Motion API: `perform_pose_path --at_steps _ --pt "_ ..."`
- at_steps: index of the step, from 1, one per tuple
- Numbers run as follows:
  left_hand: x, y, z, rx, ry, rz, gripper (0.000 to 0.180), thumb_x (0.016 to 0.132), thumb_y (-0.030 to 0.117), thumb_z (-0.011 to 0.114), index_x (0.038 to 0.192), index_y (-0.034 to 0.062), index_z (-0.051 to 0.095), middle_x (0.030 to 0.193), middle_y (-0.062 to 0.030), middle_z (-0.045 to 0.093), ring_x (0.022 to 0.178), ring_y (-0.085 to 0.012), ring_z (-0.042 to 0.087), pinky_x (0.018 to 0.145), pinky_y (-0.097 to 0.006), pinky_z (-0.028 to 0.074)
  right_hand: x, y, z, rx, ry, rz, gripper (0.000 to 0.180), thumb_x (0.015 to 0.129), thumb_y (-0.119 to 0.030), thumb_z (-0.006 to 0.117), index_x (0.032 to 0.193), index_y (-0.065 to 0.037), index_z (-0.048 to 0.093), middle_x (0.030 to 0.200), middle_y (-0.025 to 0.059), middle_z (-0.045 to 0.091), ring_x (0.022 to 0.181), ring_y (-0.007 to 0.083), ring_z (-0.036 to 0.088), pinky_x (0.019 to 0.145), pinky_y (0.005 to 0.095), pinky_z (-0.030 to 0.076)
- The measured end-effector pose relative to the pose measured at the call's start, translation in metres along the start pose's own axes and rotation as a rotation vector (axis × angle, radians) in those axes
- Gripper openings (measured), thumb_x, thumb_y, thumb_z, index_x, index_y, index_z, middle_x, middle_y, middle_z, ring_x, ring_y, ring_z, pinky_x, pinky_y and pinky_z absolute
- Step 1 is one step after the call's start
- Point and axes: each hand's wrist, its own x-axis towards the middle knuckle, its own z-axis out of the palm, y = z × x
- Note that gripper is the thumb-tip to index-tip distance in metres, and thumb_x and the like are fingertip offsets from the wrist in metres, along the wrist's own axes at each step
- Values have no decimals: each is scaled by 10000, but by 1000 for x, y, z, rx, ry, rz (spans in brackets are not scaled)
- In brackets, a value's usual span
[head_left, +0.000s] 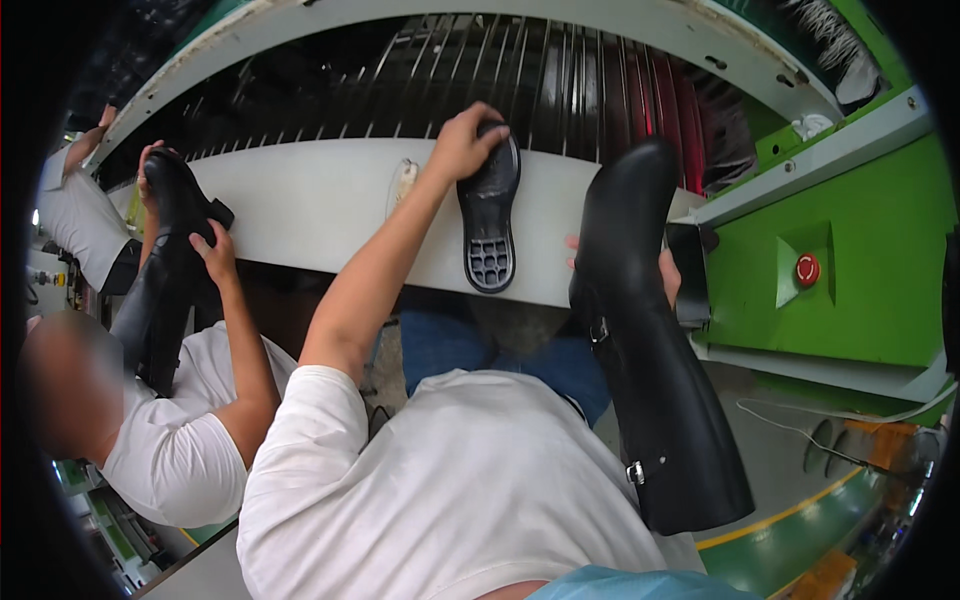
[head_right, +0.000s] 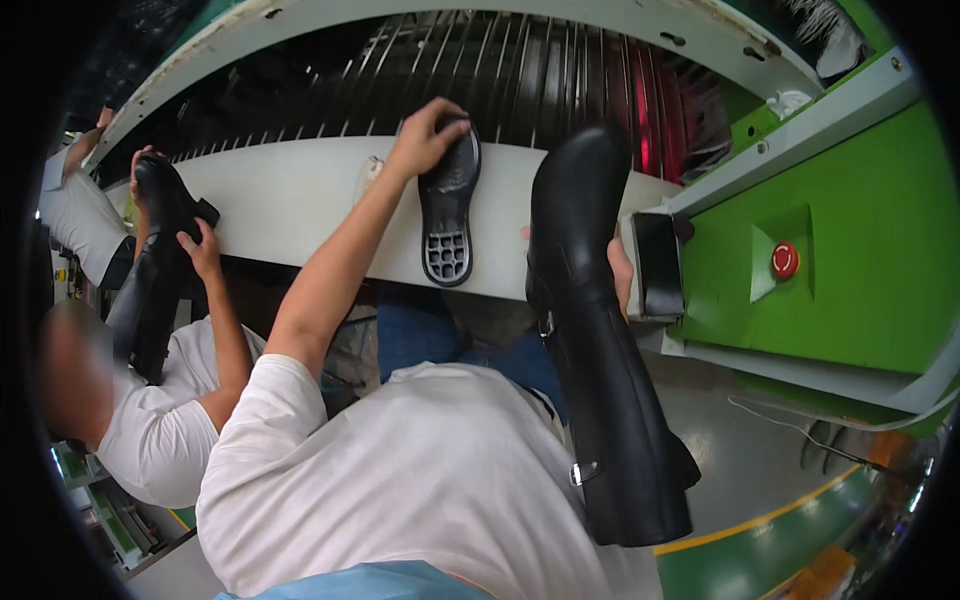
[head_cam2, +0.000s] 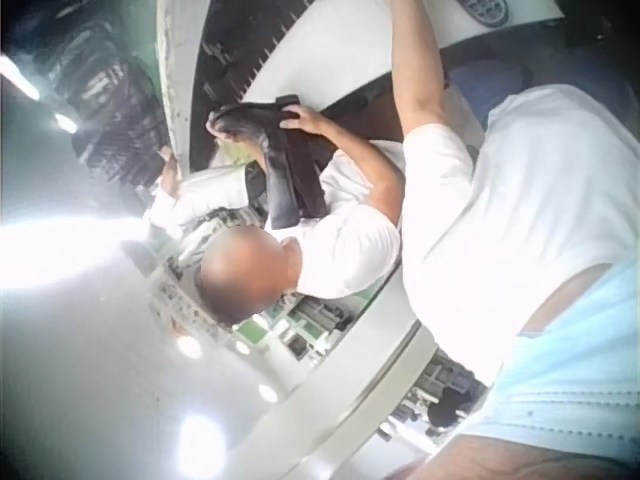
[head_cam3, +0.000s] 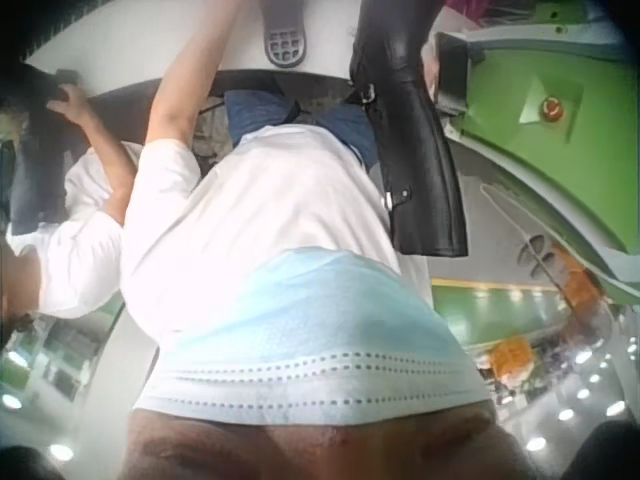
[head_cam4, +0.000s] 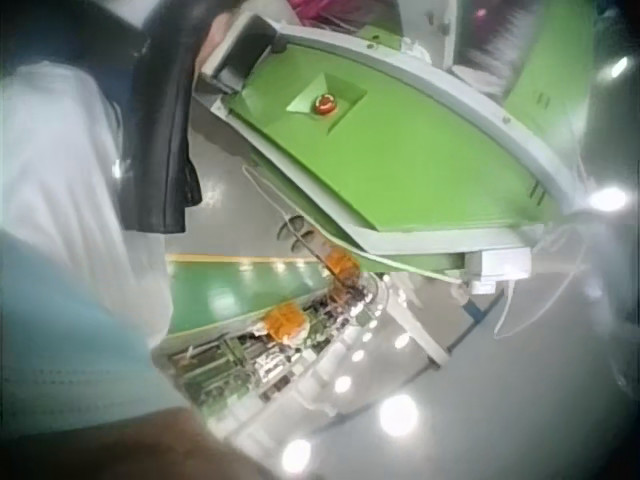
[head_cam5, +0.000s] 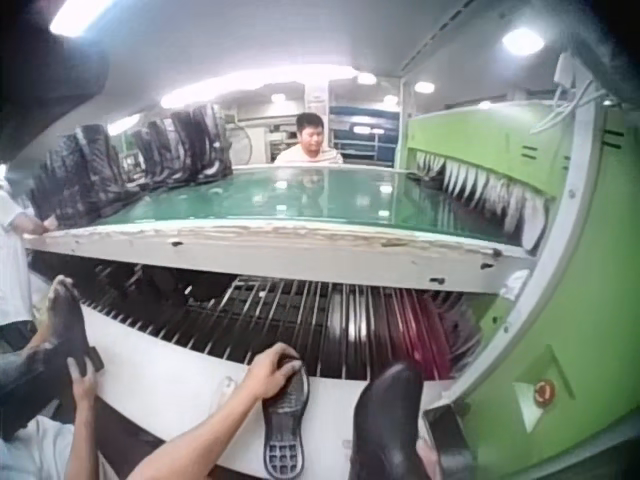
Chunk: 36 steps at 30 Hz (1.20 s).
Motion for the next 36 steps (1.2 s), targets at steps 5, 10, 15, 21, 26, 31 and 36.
perform_pose_path --at_steps 5,10,15,21,26,31,36 --pt "-3 89 -17 -747 -97 -124 205 1094 77 795 1265 -22 741 1164 -176 857 1070 -249 848 953 -356 689 4 0 -17 293 -196 169 919 1103 -689 500 1605 78 551 1431 370 709 1161 392 780 984 450 651" --pt "-21 165 -35 -727 -51 41 233 1100 60 781 1316 -25 760 1158 -193 866 1071 -269 862 927 -380 715 -22 2 25 265 -140 -6 908 1103 -642 525 1613 109 524 1419 330 713 1135 446 781 1006 531 652" --pt "-42 188 -39 -645 -56 232 312 1159 121 718 1432 -25 748 1231 -186 861 1162 -231 830 1032 -359 663 -26 14 50 -271 -181 -255 1040 1015 -713 660 1619 111 466 1383 313 702 1132 405 788 940 453 680" --pt "-80 205 -51 -829 -124 273 547 1195 345 614 1545 -74 656 1386 -262 801 1281 -295 792 1140 -428 613 -38 24 69 -348 -216 -213 1054 982 -738 664 1613 80 457 1368 271 687 1143 319 770 909 396 653" --pt "-97 215 -53 -728 -116 317 676 968 208 887 1535 -78 654 1397 -278 793 1254 -318 801 1111 -460 646 -47 26 85 -379 -169 -150 1114 920 -762 666 1640 57 440 1348 243 685 1110 282 757 901 374 642" --pt "-98 216 -51 -743 -101 314 639 931 118 912 1495 -76 682 1363 -273 806 1222 -310 811 1089 -450 661 -47 27 84 -387 -147 -136 1170 882 -776 690 1670 45 419 1367 214 668 1115 259 748 893 361 640" --pt "-98 217 -50 -735 -101 304 603 933 100 900 1473 -80 700 1352 -274 811 1226 -316 814 1082 -452 667 -44 28 77 -401 -136 -126 1212 858 -798 716 1680 40 414 1384 192 661 1124 237 743 897 349 639"
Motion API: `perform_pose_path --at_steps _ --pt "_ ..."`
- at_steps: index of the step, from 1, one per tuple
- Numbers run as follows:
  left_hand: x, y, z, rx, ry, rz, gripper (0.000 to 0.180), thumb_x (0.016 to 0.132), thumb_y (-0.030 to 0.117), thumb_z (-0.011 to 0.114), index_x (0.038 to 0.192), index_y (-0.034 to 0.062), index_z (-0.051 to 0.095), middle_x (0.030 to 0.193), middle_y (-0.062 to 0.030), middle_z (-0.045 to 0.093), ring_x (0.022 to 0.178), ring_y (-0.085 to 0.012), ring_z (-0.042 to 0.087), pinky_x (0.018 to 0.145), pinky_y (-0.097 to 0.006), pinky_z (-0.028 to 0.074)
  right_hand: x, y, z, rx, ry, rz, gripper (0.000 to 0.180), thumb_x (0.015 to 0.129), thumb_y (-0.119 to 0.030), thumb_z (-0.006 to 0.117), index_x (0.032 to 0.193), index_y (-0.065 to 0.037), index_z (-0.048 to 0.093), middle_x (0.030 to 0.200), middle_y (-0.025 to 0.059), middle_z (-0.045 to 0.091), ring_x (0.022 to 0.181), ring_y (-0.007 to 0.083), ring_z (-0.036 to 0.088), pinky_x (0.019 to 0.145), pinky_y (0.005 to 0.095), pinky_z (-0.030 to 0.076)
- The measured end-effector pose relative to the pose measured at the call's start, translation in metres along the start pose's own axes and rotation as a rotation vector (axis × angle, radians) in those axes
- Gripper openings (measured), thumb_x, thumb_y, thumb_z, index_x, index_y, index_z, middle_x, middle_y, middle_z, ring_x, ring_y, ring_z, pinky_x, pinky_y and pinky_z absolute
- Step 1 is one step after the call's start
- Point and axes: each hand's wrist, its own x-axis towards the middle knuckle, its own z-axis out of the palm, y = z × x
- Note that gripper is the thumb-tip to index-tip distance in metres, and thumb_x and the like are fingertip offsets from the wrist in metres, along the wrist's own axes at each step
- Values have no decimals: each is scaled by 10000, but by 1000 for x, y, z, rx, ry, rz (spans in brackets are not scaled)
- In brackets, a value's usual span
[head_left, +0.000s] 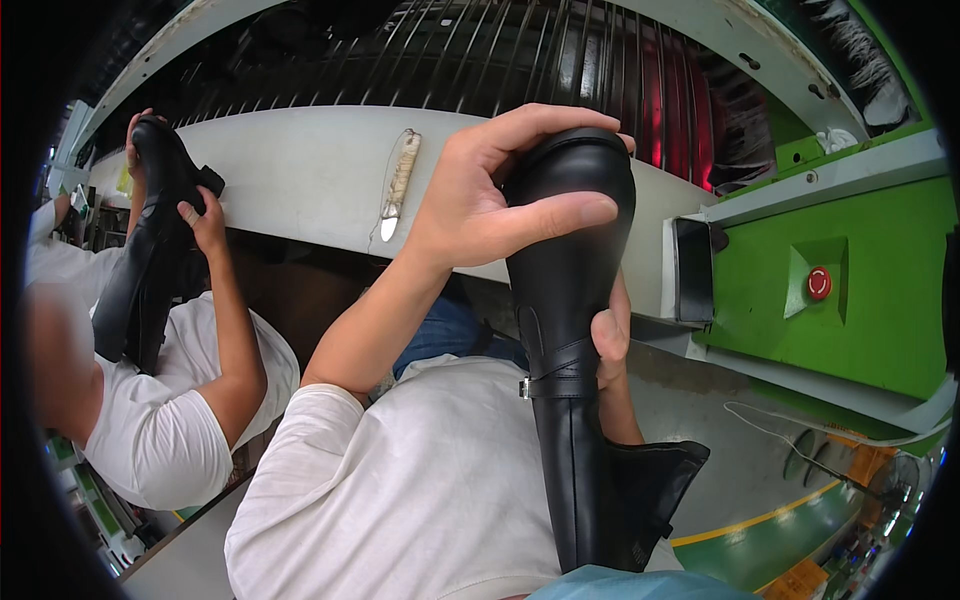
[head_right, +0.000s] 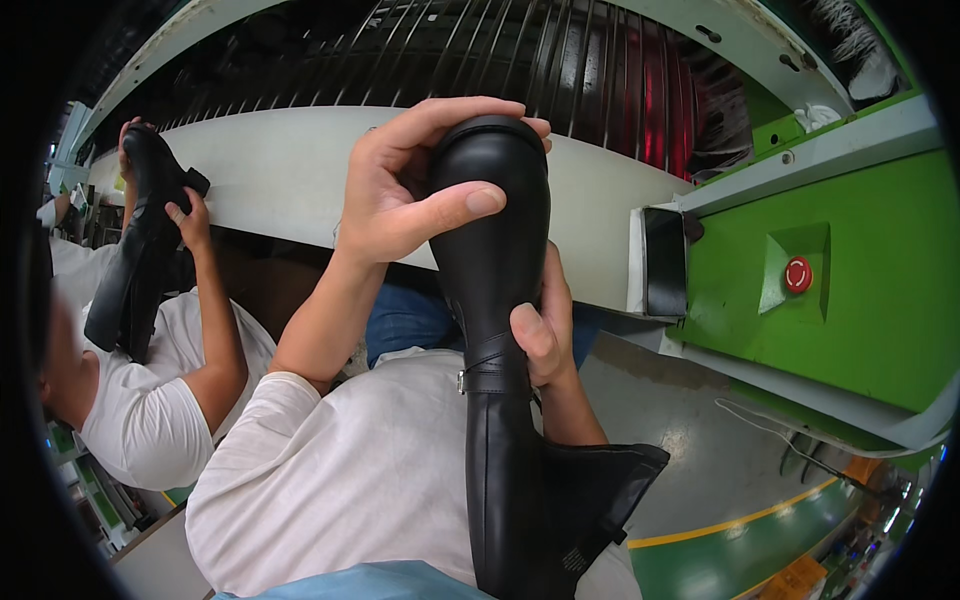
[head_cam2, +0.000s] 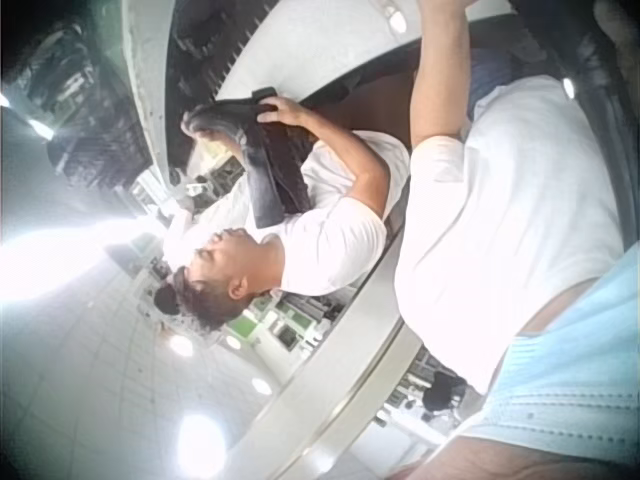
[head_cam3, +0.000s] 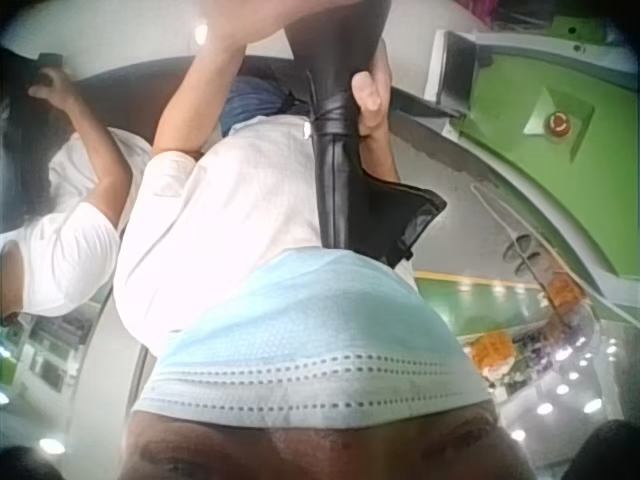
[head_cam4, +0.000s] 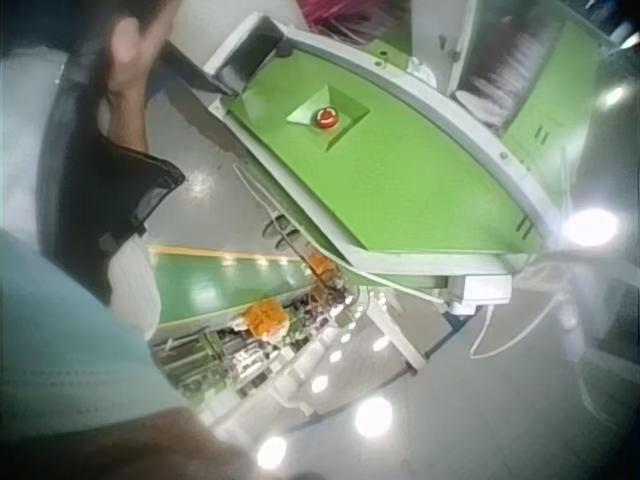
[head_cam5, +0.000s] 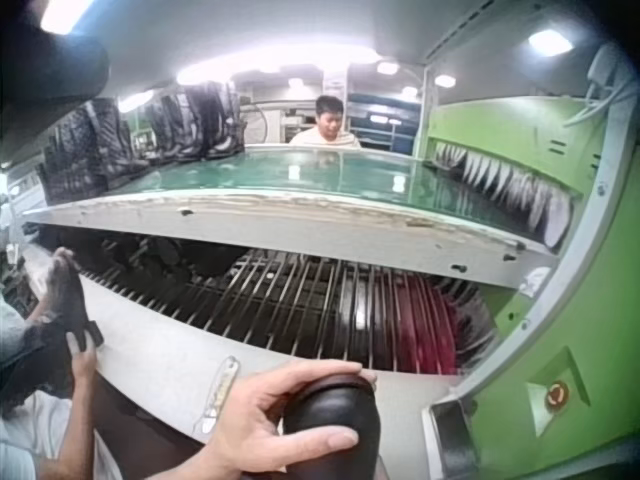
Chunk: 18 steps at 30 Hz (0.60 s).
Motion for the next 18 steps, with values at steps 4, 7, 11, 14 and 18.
perform_pose_path --at_steps 4,7,11,14,18 --pt "0 1 1 -6 12 -3 583 936 85 884 1464 -87 707 1352 -275 812 1231 -322 815 1082 -455 668 0 1 -3 18 -23 -3 1156 884 -765 735 1657 41 439 1390 165 657 1161 213 707 958 343 596" --pt "-1 2 2 -4 16 -9 574 937 78 876 1460 -90 710 1343 -277 816 1225 -323 817 1083 -456 668 -1 1 -4 47 -27 -12 1105 908 -738 751 1635 42 461 1394 140 652 1196 194 671 1019 343 551" --pt "-1 4 3 10 11 -19 585 931 82 881 1463 -90 711 1314 -273 826 1195 -318 827 1074 -449 669 -1 2 -6 2 -7 24 1225 839 -802 745 1658 53 429 1386 188 666 1158 240 743 936 355 637" --pt "-2 4 7 -26 40 -12 607 919 85 890 1471 -89 708 1293 -268 833 1175 -313 832 1057 -440 672 -2 2 -6 10 -13 25 1226 837 -806 747 1647 61 438 1380 185 668 1163 238 739 951 356 630" --pt "-5 8 10 -43 74 -22 602 903 108 894 1448 -88 726 1264 -264 839 1141 -308 841 1018 -424 679 -4 2 -5 8 -27 27 1228 836 -812 745 1638 68 445 1386 185 667 1167 235 735 962 356 623"
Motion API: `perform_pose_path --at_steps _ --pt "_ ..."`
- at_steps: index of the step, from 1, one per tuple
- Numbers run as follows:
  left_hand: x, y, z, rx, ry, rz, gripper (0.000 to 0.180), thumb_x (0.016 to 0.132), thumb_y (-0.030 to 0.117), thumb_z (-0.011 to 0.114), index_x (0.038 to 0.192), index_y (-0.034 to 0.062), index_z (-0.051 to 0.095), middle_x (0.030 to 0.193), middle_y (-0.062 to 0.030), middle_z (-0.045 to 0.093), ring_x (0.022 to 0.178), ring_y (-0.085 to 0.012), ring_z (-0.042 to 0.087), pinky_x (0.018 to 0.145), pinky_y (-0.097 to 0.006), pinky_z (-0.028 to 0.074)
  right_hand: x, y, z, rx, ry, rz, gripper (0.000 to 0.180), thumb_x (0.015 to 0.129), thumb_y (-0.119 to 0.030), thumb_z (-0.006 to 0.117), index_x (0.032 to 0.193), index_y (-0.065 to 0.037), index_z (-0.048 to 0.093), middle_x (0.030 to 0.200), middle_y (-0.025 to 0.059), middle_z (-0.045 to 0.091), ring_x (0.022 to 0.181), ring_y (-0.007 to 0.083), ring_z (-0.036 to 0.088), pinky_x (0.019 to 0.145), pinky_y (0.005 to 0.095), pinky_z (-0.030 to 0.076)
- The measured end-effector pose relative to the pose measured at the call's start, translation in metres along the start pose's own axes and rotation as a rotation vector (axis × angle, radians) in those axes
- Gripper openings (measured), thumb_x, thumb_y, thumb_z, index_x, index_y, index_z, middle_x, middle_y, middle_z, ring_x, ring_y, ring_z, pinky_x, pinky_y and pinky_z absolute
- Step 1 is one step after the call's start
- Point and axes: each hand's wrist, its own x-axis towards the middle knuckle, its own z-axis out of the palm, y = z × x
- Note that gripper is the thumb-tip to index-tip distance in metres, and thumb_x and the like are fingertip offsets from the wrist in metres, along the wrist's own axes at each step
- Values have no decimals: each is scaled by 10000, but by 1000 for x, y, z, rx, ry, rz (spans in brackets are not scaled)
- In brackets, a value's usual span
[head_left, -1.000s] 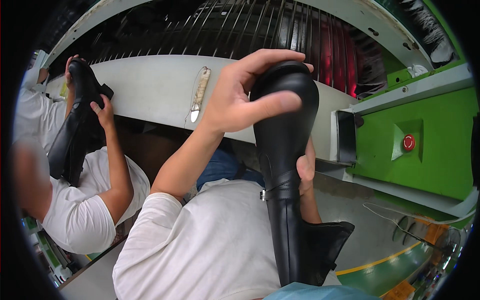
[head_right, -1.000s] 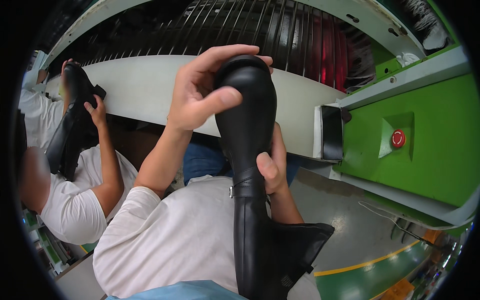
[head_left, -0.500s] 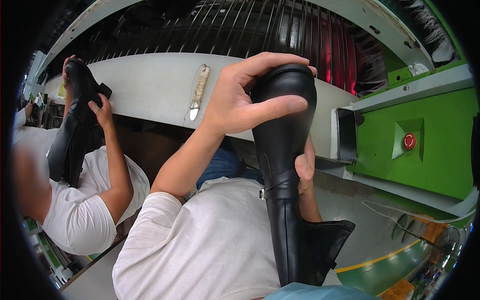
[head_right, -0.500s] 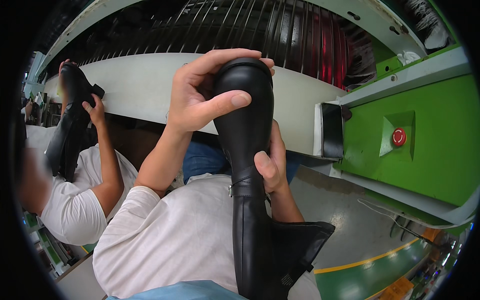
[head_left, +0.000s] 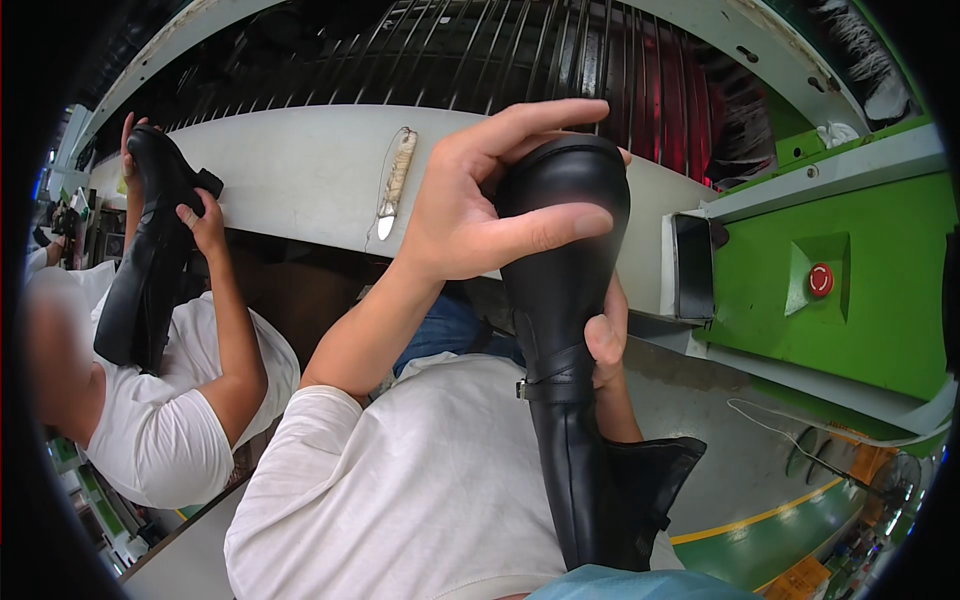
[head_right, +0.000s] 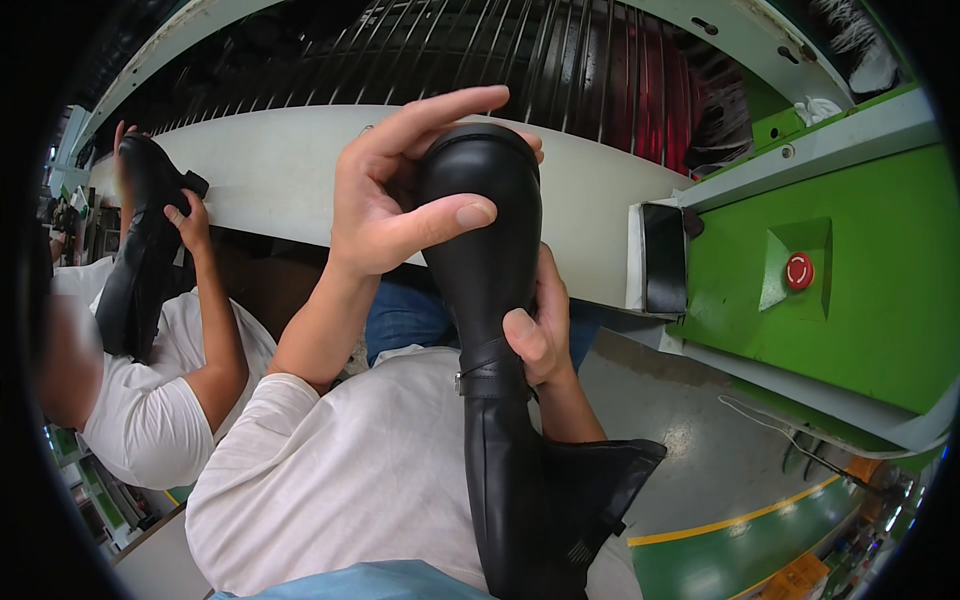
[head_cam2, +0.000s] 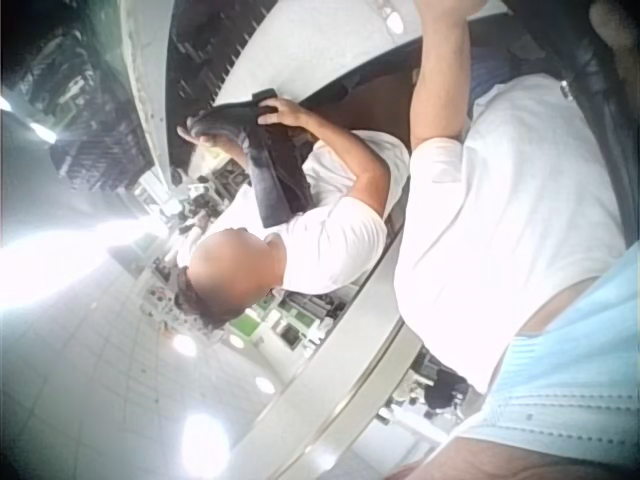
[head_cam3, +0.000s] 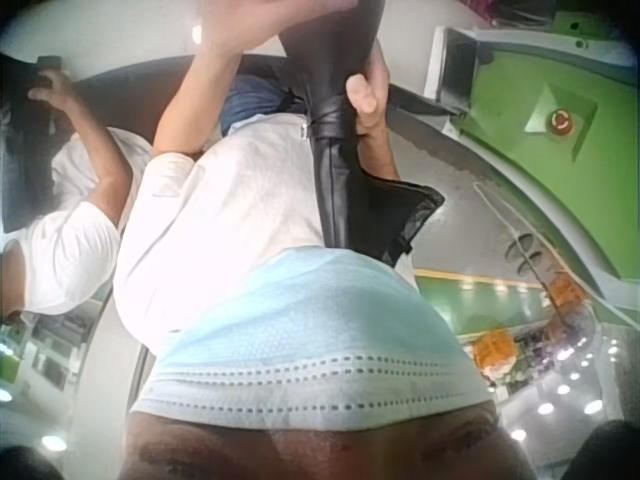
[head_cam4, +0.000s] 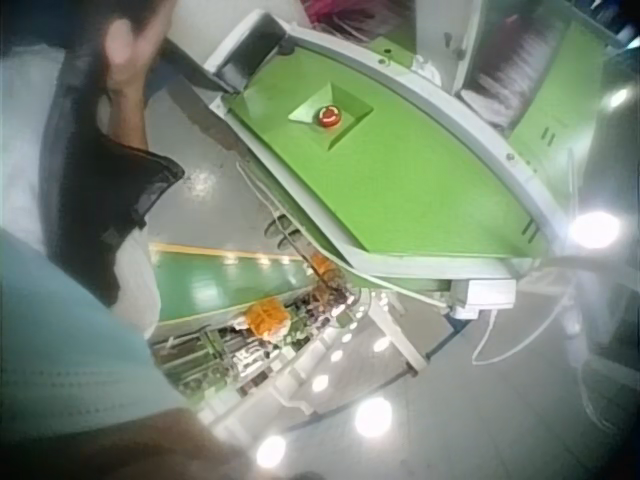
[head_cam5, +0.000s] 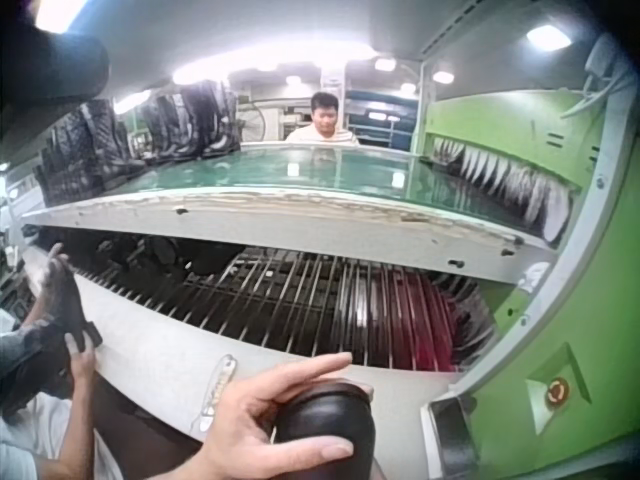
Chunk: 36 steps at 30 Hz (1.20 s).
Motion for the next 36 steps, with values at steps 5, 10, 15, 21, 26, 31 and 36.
perform_pose_path --at_steps 5,10,15,21,26,31,36 --pt "-3 10 -2 69 -49 -16 555 902 148 878 1388 -92 760 1226 -281 840 1089 -327 850 991 -431 684 -5 3 -3 1 5 -28 1240 816 -785 792 1654 59 440 1412 181 660 1197 232 729 982 357 619" --pt "-5 20 -1 17 -54 25 571 863 120 901 1374 -93 762 1210 -296 840 1081 -344 852 983 -448 687 -4 -5 7 46 -15 -122 1089 869 -670 812 1573 92 478 1381 163 666 1200 213 677 1051 361 542" --pt "3 40 -1 217 -147 80 605 797 109 963 1334 -90 770 1226 -289 842 1112 -345 848 1007 -458 685 -6 -12 10 14 -49 -71 1230 822 -778 819 1648 59 455 1398 175 680 1246 237 727 1075 368 588" --pt "1 55 -7 195 -144 43 633 775 131 975 1332 -87 768 1229 -285 841 1132 -356 844 1020 -468 684 -4 -13 8 -14 -73 -170 1040 996 -752 711 1599 74 518 1458 203 694 1302 259 724 1120 376 569" --pt "-8 59 -15 113 -78 156 653 802 146 970 1365 -93 741 1277 -320 818 1177 -406 827 1053 -517 675 -15 62 -37 -101 191 -211 717 1134 -302 695 1674 107 461 1467 267 713 1378 334 689 1216 434 509" --pt "-26 42 -25 -20 28 175 720 841 174 974 1450 -79 687 1353 -344 783 1287 -455 780 1116 -569 641 8 68 -3 -94 489 -555 636 1081 -108 745 1640 78 504 1445 303 709 1329 396 701 1230 481 508" --pt "-56 18 -48 -134 1 79 803 860 129 965 1558 -51 612 1467 -370 726 1424 -449 708 1217 -551 576 6 41 -98 -1019 132 -629 521 1017 -10 764 1522 31 642 1420 310 710 1299 445 703 1196 527 530"
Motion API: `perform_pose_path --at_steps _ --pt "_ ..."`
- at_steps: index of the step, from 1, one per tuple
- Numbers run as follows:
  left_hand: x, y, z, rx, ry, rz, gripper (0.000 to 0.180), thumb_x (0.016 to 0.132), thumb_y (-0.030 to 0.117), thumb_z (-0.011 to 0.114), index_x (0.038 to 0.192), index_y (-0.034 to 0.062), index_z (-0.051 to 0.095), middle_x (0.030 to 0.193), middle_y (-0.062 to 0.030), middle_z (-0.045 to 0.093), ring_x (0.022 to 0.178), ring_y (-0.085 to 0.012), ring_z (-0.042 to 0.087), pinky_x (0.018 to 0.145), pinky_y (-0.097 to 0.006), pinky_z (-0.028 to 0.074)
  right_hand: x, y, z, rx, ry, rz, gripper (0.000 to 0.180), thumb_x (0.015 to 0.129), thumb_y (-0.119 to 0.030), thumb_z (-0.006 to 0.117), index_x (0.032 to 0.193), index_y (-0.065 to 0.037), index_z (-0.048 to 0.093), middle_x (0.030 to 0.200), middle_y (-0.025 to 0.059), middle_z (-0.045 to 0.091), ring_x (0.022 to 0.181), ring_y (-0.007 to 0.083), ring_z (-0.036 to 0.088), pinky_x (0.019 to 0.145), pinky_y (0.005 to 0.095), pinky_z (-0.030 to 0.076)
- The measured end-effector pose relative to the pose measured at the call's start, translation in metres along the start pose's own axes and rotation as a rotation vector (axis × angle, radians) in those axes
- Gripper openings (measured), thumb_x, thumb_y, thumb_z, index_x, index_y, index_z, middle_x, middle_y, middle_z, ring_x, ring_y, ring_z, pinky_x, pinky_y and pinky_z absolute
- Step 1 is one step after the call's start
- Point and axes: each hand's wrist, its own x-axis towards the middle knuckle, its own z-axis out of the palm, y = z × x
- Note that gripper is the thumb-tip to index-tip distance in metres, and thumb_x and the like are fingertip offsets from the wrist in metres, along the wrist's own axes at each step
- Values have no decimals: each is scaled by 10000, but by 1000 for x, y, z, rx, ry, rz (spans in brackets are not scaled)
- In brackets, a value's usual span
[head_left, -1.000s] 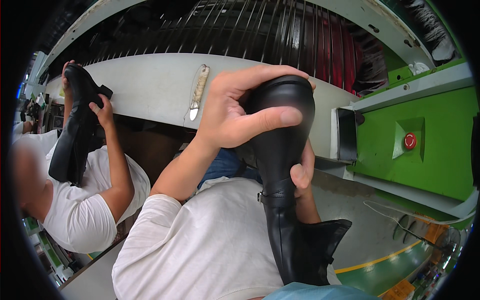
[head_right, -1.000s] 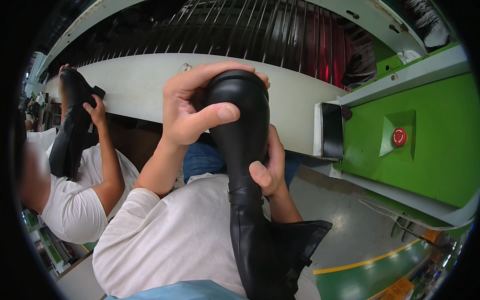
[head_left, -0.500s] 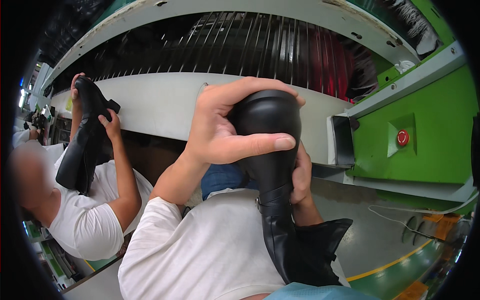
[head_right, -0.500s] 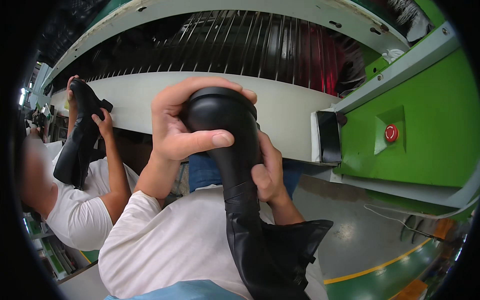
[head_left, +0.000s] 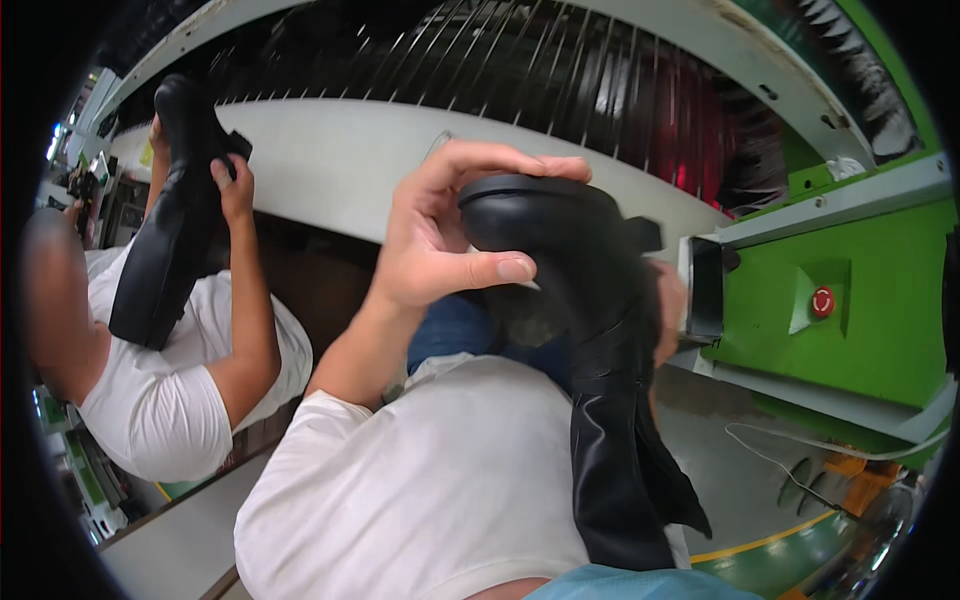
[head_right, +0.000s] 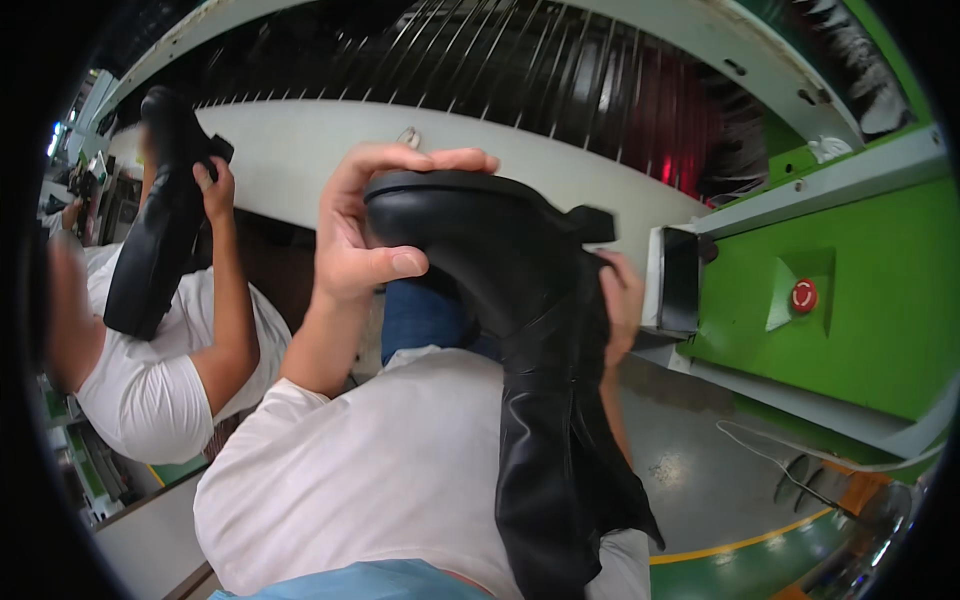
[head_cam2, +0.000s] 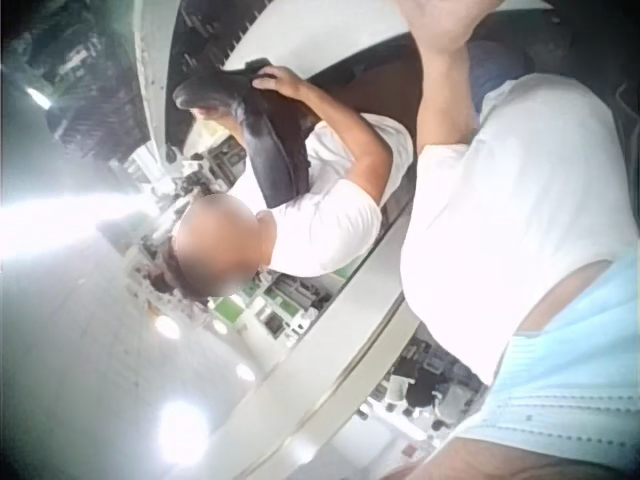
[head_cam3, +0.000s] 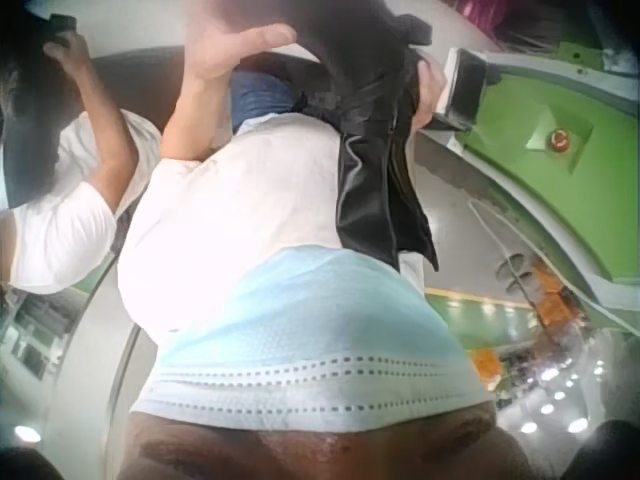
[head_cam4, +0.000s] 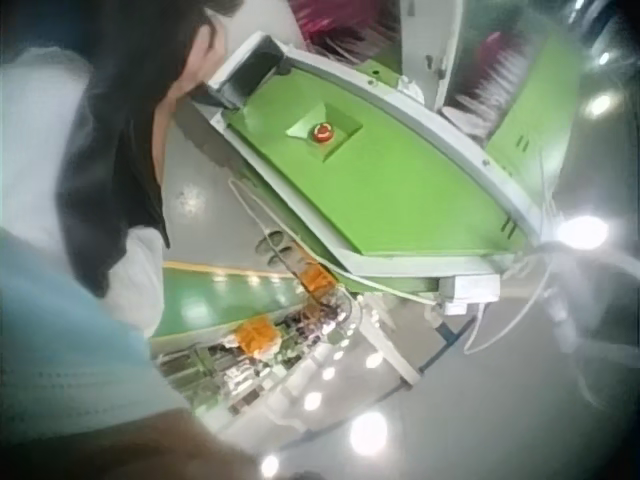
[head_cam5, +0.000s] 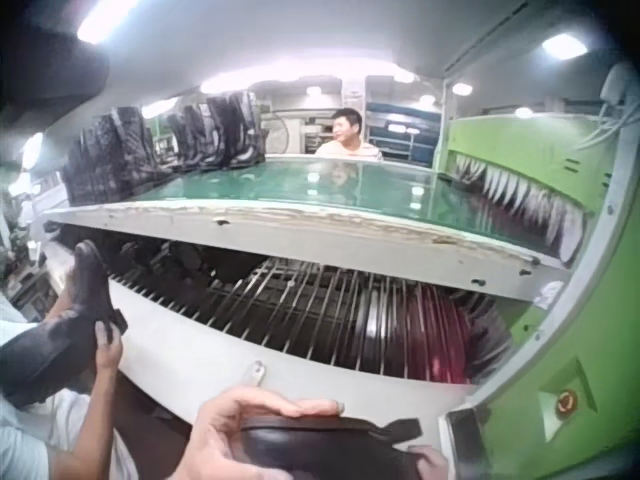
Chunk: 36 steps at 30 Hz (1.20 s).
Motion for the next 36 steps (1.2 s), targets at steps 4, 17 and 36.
perform_pose_path --at_steps 4,17,36 --pt "-13 21 -14 314 -174 -277 861 805 142 1012 1567 -52 661 1496 -325 739 1398 -397 741 1209 -465 581 17 -9 -61 66 86 -197 489 997 37 797 1473 46 686 1491 268 672 1303 380 694 1203 504 524" --pt "-45 -7 -12 296 -69 -295 725 745 153 1012 1400 -70 798 1385 -245 823 1261 -342 815 1136 -426 627 40 -25 -68 11 -26 -288 448 931 99 858 1354 -46 819 1515 258 674 1327 390 708 1187 484 564" --pt "-139 -31 -36 -270 -9 -615 1076 895 -13 943 1793 41 353 1585 -173 625 1496 -247 609 1205 -418 587 55 -6 -68 434 -528 709 441 980 -303 921 1114 48 690 815 55 690 597 138 687 525 315 612"
